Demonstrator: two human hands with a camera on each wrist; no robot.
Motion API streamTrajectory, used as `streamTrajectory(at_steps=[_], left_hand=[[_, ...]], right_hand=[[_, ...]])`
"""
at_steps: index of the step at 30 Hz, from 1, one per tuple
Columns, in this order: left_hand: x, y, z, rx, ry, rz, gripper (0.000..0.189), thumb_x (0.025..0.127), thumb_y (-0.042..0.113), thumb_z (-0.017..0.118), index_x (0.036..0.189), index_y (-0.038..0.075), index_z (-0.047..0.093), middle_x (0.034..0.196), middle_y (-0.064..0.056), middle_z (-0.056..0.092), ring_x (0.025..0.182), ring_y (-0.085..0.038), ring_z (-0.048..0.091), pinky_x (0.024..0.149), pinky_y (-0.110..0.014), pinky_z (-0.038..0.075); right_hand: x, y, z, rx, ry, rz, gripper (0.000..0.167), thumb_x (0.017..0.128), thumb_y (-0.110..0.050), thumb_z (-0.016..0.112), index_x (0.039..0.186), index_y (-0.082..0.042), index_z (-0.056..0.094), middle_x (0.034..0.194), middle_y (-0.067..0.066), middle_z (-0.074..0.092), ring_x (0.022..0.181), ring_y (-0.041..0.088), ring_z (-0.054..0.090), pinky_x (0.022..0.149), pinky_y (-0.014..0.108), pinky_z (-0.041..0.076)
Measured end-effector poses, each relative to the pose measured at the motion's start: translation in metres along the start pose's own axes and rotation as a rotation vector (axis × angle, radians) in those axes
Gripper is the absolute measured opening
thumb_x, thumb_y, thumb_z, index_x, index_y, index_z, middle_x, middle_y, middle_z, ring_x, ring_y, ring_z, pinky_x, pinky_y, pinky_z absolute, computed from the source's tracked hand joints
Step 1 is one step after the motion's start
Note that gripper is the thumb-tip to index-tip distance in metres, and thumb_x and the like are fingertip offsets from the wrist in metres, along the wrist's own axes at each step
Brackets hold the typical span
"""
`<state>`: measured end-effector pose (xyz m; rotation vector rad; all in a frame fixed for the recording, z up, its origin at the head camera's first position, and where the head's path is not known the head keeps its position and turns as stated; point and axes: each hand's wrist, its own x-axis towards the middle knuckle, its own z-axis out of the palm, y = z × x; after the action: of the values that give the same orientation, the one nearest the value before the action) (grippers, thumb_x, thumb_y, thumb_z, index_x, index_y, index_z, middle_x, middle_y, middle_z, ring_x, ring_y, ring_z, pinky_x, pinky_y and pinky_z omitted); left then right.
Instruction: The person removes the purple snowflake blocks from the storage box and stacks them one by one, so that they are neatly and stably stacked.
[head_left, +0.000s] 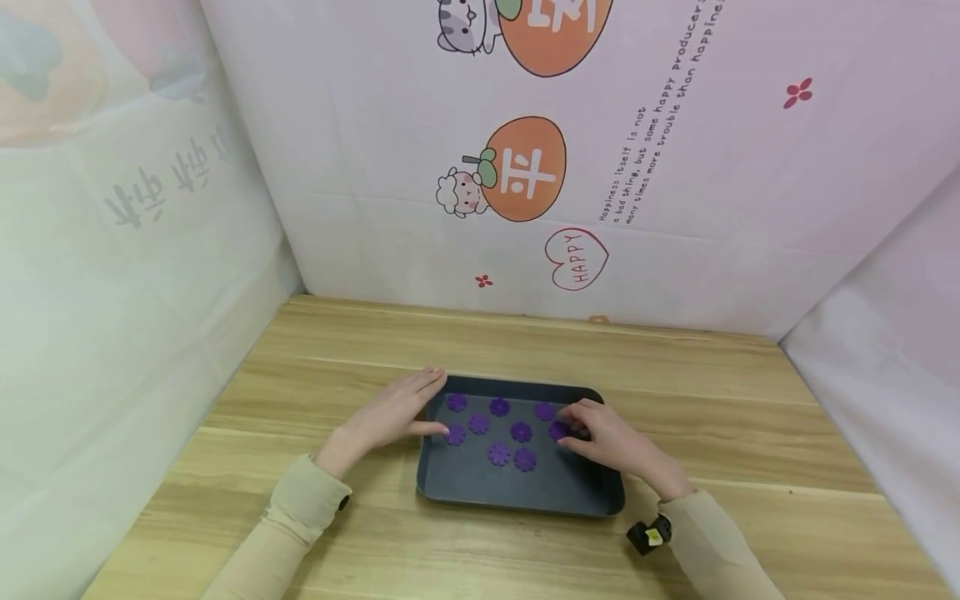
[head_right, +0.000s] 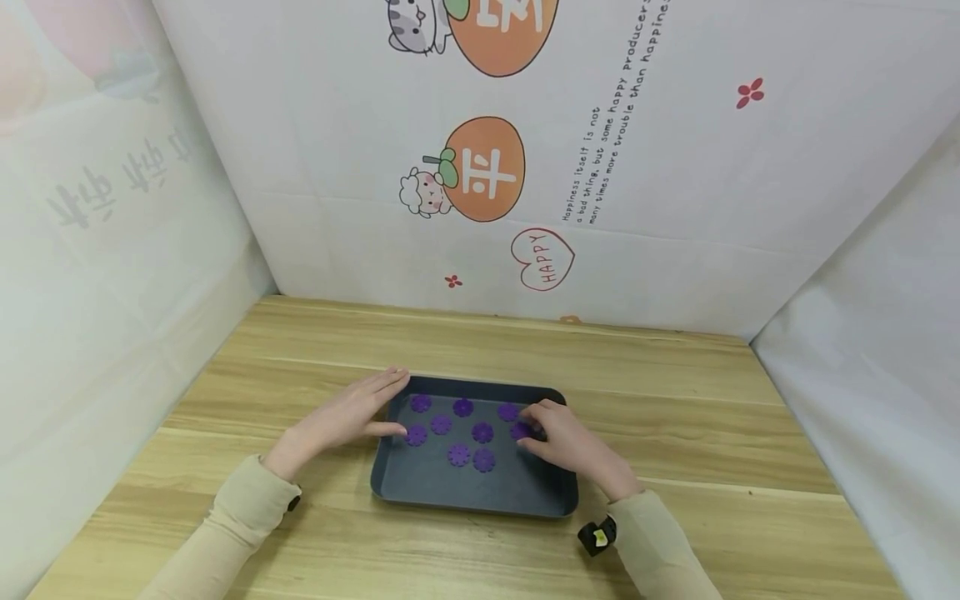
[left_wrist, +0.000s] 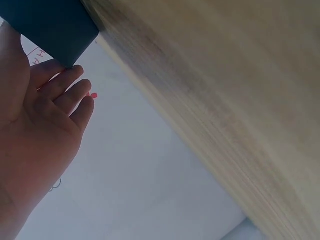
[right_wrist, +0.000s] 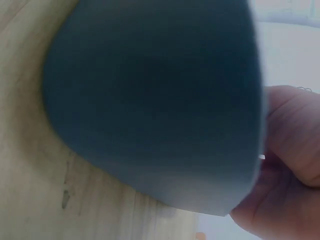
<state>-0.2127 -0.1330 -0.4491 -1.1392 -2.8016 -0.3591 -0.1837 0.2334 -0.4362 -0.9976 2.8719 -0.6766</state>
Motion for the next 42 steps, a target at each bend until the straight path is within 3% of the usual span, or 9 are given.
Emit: streamTrajectory(at_steps=[8,18,33,42], left_hand=[[0.001,0.0,0.0,0.005,-0.016,-0.015,0.087,0.09,0.055,0.063,0.15,-0.002,0.039,0.156,-0.021,0.04,0.146,-0.038,0.038,0.118,-0.054,0.037],[0.001,0.0,0.001,0.08,-0.019,-0.021,0.086,0.09,0.058,0.061,0.149,-0.001,0.041,0.154,-0.02,0.043,0.145,-0.038,0.039,0.12,-0.053,0.035],[0.001,0.001,-0.001,0.082,-0.018,-0.021,0.086,0.09,0.058,0.061,0.149,-0.001,0.041,0.155,-0.019,0.041,0.146,-0.037,0.038,0.122,-0.051,0.032],[0.001,0.002,0.0,0.104,-0.011,-0.013,0.087,0.089,0.06,0.061,0.149,0.0,0.042,0.154,-0.019,0.043,0.145,-0.036,0.04,0.121,-0.05,0.034]], right_hand=[[0.004,0.001,0.002,-0.041,0.002,0.048,0.025,0.085,-0.01,0.077,0.104,0.004,0.069,0.093,0.011,0.065,0.079,0.016,0.063,0.066,0.021,0.055],[0.008,0.002,0.009,-0.072,0.022,0.075,0.023,0.082,-0.011,0.08,0.099,0.001,0.07,0.089,0.007,0.063,0.076,0.011,0.058,0.064,0.021,0.052],[0.01,0.003,0.015,-0.102,0.073,0.075,0.017,0.08,-0.006,0.08,0.091,-0.001,0.068,0.084,0.005,0.06,0.073,0.01,0.056,0.062,0.021,0.052],[0.01,-0.001,0.013,-0.12,0.058,0.063,0.017,0.079,-0.005,0.08,0.089,-0.001,0.068,0.082,0.005,0.061,0.071,0.011,0.057,0.061,0.02,0.052]])
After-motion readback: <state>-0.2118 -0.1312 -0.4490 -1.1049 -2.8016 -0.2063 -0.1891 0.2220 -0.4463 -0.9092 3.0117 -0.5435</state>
